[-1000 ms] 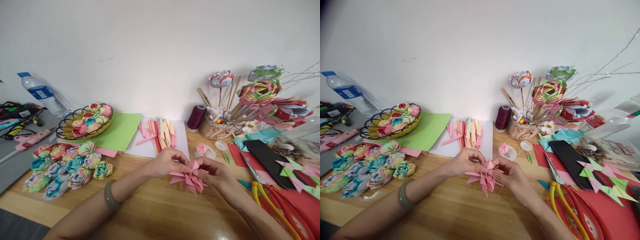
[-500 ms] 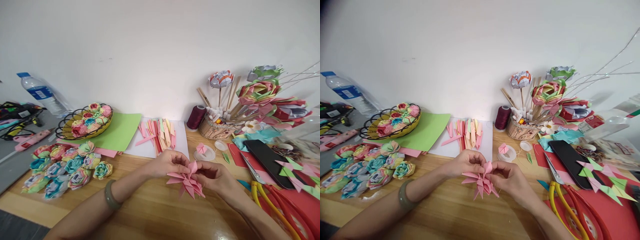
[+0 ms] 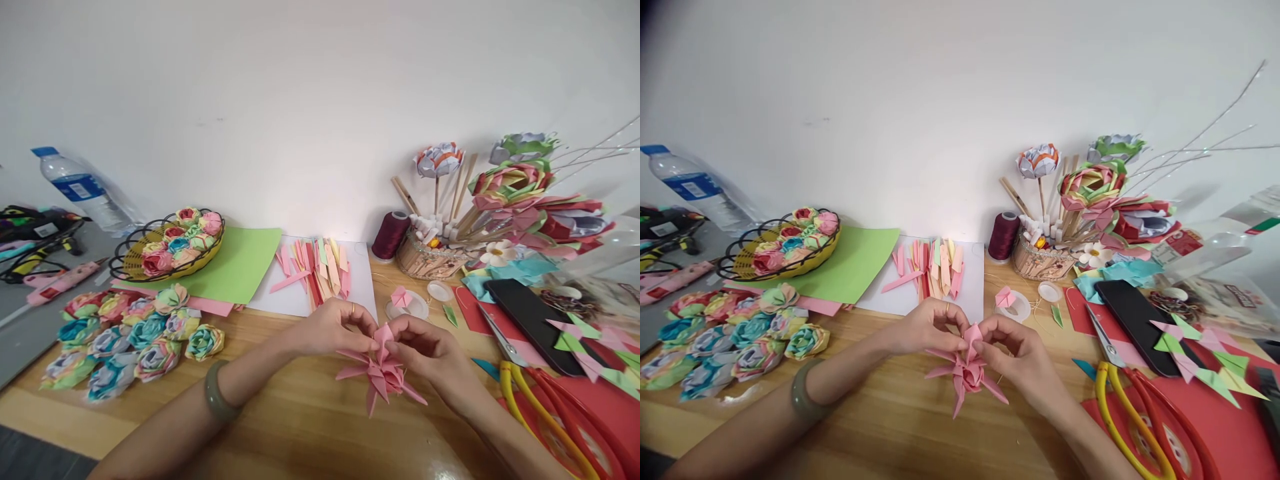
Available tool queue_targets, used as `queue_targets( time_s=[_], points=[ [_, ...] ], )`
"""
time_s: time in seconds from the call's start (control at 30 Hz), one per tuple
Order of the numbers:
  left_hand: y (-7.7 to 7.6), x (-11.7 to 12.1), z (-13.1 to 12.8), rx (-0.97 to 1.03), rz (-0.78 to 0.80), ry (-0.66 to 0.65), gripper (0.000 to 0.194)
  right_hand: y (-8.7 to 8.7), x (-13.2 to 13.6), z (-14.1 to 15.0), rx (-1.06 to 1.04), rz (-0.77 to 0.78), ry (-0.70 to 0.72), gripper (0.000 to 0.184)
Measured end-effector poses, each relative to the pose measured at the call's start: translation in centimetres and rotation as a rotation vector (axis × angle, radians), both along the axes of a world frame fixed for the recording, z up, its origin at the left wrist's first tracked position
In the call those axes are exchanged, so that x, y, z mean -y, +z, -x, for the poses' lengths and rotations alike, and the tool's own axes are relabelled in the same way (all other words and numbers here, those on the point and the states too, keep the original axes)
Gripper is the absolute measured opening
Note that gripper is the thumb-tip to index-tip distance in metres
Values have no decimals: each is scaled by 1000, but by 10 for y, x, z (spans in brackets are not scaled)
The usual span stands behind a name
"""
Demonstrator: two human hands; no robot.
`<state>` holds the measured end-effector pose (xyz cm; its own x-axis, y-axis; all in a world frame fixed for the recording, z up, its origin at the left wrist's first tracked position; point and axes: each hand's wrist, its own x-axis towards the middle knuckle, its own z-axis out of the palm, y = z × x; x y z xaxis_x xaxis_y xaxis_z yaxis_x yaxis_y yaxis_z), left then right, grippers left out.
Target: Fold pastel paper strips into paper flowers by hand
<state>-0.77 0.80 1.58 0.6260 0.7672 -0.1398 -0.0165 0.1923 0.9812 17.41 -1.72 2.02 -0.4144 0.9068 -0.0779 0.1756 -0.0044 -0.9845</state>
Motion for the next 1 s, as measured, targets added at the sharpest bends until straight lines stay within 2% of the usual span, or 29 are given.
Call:
queue_targets(
  time_s=[0.17, 0.37, 0.47, 0.67, 0.87, 1.0],
  points=[
    [0, 0, -1, 52, 35, 23, 13, -1, -1, 2, -18, 8, -13, 24],
    [-9, 1, -3, 107, 37, 5, 13, -5, 2, 6, 54, -54, -30, 20],
    [-11, 2, -3, -9, -44, 21, 8, -6, 3, 6, 157, -148, -31, 17],
    [-6, 6, -5, -331, -283, 104, 6, -8, 3, 2, 360, -416, 42, 7],
    [-8, 8, -8, -402, -309, 111, 7, -12, 2, 0, 430, -516, 57, 5],
    [-7, 11, -10, -469, -508, 158, 5, -18, 1, -2, 536, -596, 43, 8]
  ],
)
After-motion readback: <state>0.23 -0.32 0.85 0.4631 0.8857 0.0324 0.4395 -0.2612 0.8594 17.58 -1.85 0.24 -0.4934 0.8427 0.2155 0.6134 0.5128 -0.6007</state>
